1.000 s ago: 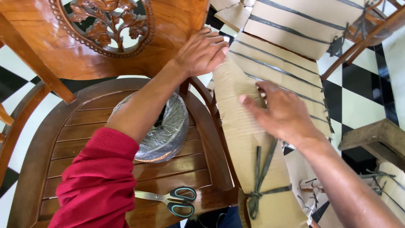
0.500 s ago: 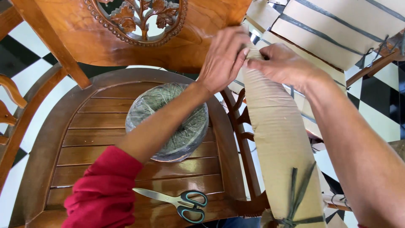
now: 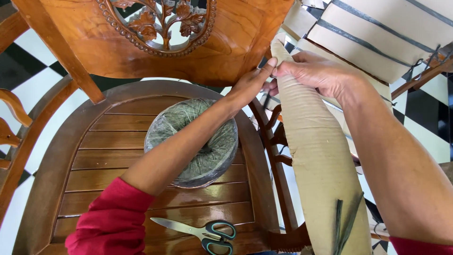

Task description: Wrapping wooden chair components with cardboard and securing them with plastic ties

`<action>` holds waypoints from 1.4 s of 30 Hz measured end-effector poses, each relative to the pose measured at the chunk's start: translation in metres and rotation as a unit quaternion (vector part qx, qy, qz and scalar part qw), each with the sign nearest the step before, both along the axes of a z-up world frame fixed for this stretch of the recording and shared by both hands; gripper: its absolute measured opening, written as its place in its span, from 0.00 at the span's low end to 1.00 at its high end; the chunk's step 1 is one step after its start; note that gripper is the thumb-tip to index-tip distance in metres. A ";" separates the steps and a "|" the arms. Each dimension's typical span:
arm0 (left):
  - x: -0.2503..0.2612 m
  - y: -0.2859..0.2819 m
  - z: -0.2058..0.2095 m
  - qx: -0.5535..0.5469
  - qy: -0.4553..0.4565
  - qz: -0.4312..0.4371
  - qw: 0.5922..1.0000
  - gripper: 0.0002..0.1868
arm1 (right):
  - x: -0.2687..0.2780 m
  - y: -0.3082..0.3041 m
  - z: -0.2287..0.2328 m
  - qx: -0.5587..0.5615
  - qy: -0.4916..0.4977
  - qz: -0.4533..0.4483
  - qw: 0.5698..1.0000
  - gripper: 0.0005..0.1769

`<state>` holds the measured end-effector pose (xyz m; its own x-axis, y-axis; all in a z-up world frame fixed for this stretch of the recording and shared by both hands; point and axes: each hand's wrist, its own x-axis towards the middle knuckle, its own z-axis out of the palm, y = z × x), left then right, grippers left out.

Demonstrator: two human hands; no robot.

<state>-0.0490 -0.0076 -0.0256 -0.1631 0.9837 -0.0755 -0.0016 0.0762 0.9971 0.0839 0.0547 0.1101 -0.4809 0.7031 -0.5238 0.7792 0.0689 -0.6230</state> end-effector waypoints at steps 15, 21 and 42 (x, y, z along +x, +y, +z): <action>-0.027 -0.002 0.036 0.122 0.218 0.088 0.964 0.18 | 0.007 0.016 0.002 0.127 -0.072 0.130 0.981 0.39; -0.031 -0.012 0.071 0.143 0.376 0.055 0.914 0.10 | -0.007 0.052 -0.027 0.308 -0.222 0.252 0.890 0.44; -0.043 -0.036 0.088 0.211 0.405 0.033 0.889 0.04 | 0.002 0.011 -0.025 0.544 0.072 0.175 0.818 0.03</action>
